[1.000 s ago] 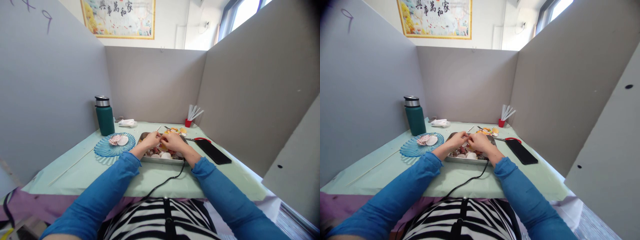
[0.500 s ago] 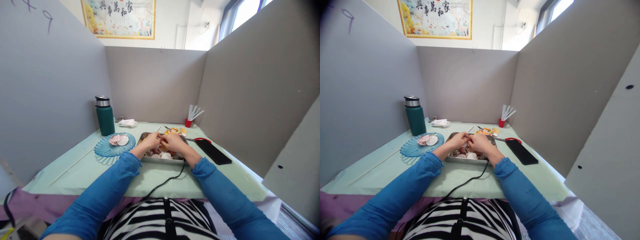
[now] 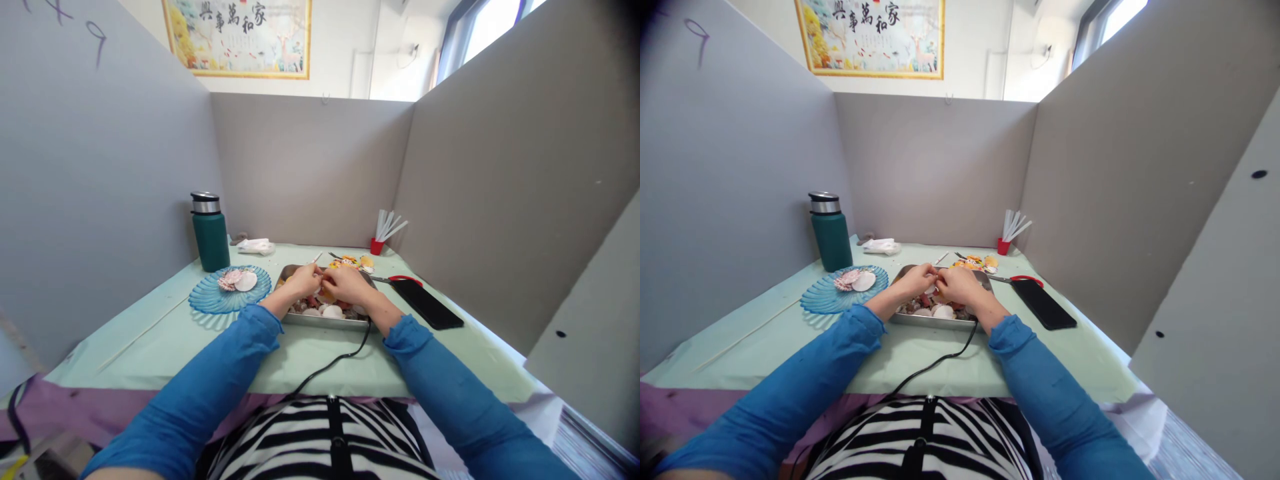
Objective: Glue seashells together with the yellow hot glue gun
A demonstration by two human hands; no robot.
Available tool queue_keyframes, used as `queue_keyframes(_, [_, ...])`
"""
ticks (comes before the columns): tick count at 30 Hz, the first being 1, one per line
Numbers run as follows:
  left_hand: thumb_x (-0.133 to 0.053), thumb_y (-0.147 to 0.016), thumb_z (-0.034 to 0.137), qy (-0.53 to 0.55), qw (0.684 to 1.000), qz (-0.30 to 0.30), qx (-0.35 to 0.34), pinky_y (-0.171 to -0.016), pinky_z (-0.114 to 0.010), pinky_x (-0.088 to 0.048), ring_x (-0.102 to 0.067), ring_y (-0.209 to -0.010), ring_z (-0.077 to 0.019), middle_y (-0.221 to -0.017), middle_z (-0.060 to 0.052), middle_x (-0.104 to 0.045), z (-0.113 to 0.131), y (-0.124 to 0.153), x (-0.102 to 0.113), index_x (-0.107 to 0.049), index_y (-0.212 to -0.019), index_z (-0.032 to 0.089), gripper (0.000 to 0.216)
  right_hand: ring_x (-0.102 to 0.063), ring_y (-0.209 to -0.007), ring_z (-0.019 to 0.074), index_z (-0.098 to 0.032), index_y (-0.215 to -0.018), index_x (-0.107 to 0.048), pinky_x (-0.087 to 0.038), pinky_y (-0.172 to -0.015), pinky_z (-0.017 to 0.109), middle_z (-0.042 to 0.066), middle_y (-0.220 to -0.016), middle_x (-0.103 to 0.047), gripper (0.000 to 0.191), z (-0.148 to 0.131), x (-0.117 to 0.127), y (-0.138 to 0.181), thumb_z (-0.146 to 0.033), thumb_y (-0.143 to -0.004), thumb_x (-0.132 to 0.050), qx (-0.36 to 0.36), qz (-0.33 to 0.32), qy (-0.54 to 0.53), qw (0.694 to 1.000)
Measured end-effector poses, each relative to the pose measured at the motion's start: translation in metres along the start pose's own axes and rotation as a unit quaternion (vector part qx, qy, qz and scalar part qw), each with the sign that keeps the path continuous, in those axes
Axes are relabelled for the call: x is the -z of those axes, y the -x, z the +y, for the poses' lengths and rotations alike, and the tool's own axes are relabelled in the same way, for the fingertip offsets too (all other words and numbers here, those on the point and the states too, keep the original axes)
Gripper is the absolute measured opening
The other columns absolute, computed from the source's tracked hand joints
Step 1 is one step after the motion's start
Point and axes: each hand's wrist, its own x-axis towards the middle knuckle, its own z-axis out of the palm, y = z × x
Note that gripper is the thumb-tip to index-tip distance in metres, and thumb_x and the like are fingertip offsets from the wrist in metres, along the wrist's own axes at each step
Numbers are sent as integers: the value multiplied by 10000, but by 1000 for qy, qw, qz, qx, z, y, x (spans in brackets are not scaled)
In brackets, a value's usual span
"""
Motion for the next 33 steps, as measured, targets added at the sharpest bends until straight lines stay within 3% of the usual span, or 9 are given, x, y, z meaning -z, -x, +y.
queue_keyframes(9, [-448,-854,205,56,998,-10,19,-374,-186,-453,-591,-461,-83,-1084,-113,-597,13,10,5,-529,-1031,125,210,-570,-735,168,-185,-874,-660,-284,-590,256,53,-806,-685,255,0,1,0,-294,-865,-430,-4,11,6,1000])
queue_keyframes(15, [-471,-859,228,68,997,-2,21,-387,-138,-445,-610,-508,-75,-1072,-105,-606,14,12,6,-531,-1020,126,200,-560,-749,168,-183,-874,-657,-287,-601,255,59,-821,-677,274,-1,2,0,-313,-877,-415,-9,18,9,1000])
queue_keyframes(33, [-475,-846,206,59,998,-1,24,-408,-157,-469,-616,-536,-93,-986,-85,-618,15,13,5,-537,-1003,133,184,-554,-719,161,-181,-865,-651,-281,-594,253,54,-800,-675,265,-1,2,0,-297,-875,-413,-4,8,2,1000])
